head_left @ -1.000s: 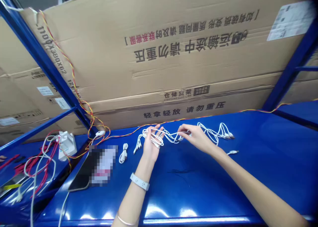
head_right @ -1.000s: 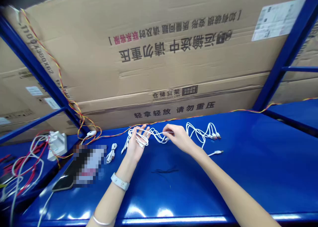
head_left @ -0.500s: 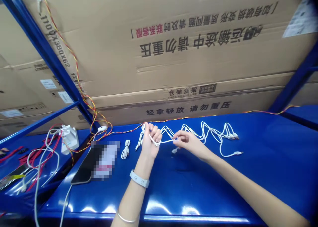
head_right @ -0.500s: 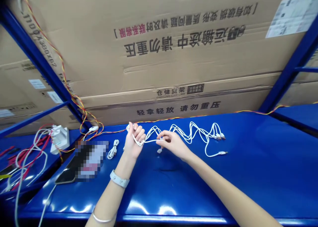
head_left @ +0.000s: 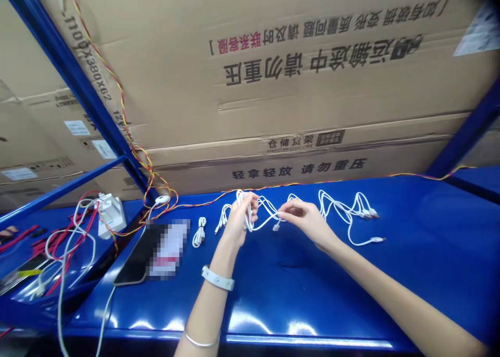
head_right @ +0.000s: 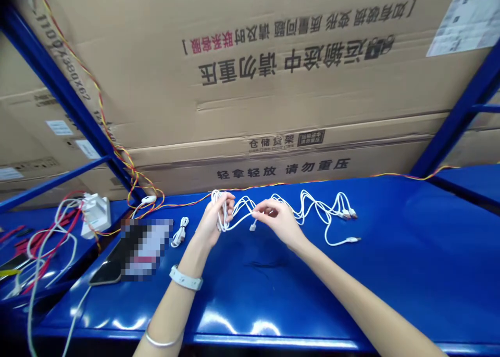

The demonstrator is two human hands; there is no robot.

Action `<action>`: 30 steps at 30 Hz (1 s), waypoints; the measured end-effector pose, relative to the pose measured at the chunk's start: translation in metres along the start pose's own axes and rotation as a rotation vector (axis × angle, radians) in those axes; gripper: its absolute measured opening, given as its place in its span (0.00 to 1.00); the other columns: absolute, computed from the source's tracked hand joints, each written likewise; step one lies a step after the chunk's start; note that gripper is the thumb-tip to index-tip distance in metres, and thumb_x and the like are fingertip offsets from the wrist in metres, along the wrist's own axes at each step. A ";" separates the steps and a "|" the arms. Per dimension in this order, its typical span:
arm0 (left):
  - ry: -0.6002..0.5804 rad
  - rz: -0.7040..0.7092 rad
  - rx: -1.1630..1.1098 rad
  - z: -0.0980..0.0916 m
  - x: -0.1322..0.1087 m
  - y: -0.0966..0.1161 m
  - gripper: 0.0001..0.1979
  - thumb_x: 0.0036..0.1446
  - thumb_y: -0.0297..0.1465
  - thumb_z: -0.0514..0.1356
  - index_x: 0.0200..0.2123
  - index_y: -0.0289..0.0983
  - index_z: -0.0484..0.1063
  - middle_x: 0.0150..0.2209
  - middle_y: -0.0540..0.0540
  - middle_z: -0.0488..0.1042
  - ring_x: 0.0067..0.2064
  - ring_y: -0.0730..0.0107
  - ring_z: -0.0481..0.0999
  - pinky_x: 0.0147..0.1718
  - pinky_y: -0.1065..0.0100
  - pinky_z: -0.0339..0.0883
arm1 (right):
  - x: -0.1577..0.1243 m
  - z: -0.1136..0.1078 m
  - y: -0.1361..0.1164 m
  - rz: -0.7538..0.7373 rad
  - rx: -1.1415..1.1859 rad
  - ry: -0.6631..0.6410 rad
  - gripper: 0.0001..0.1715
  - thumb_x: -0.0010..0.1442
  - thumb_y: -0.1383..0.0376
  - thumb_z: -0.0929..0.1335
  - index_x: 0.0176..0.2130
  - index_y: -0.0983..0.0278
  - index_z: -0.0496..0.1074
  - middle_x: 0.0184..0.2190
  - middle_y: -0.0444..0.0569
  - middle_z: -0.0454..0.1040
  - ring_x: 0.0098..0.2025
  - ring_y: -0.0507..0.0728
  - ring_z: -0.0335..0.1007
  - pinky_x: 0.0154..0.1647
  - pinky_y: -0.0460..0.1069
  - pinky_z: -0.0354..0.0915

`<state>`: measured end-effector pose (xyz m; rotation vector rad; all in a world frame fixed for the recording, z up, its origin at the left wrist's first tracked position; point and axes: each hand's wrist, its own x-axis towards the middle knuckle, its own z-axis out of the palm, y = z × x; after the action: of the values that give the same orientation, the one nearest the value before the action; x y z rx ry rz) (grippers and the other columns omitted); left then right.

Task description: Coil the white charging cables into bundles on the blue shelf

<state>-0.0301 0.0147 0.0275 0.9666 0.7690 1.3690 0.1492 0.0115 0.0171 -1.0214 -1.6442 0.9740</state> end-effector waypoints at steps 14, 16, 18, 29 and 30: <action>-0.559 -0.148 0.564 0.014 -0.015 -0.018 0.14 0.45 0.37 0.64 0.32 0.35 0.68 0.25 0.51 0.69 0.27 0.75 0.67 0.27 0.73 0.60 | -0.005 -0.004 -0.009 -0.162 -0.293 -0.147 0.15 0.53 0.58 0.68 0.41 0.62 0.69 0.26 0.43 0.71 0.24 0.51 0.66 0.27 0.46 0.61; -0.554 -0.140 0.593 0.013 -0.015 -0.020 0.11 0.48 0.37 0.62 0.29 0.35 0.69 0.23 0.51 0.68 0.25 0.76 0.66 0.25 0.73 0.59 | -0.004 -0.008 -0.012 -0.274 -0.440 -0.202 0.11 0.55 0.58 0.67 0.37 0.62 0.71 0.26 0.44 0.71 0.26 0.52 0.65 0.29 0.46 0.60; -0.531 -0.151 0.575 0.013 -0.015 -0.021 0.10 0.50 0.37 0.60 0.30 0.35 0.69 0.23 0.50 0.69 0.24 0.74 0.68 0.25 0.73 0.60 | -0.003 -0.012 -0.013 -0.311 -0.496 -0.223 0.11 0.58 0.58 0.65 0.35 0.62 0.72 0.27 0.46 0.72 0.28 0.52 0.65 0.31 0.47 0.60; -0.333 0.081 0.806 0.016 -0.017 -0.028 0.11 0.53 0.37 0.57 0.26 0.38 0.73 0.22 0.47 0.71 0.25 0.67 0.67 0.23 0.71 0.58 | -0.003 -0.020 -0.017 -0.103 -0.416 -0.382 0.13 0.58 0.56 0.63 0.41 0.60 0.64 0.27 0.44 0.72 0.28 0.54 0.66 0.29 0.48 0.60; -0.314 0.111 0.828 0.016 -0.017 -0.030 0.09 0.53 0.36 0.57 0.27 0.38 0.74 0.24 0.46 0.72 0.27 0.65 0.69 0.25 0.70 0.59 | -0.003 -0.018 -0.016 -0.102 -0.439 -0.369 0.12 0.60 0.56 0.62 0.40 0.60 0.64 0.26 0.44 0.72 0.28 0.54 0.66 0.30 0.48 0.59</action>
<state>-0.0037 -0.0025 0.0061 1.8408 1.0707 0.9362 0.1642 0.0057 0.0349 -1.0705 -2.2637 0.7801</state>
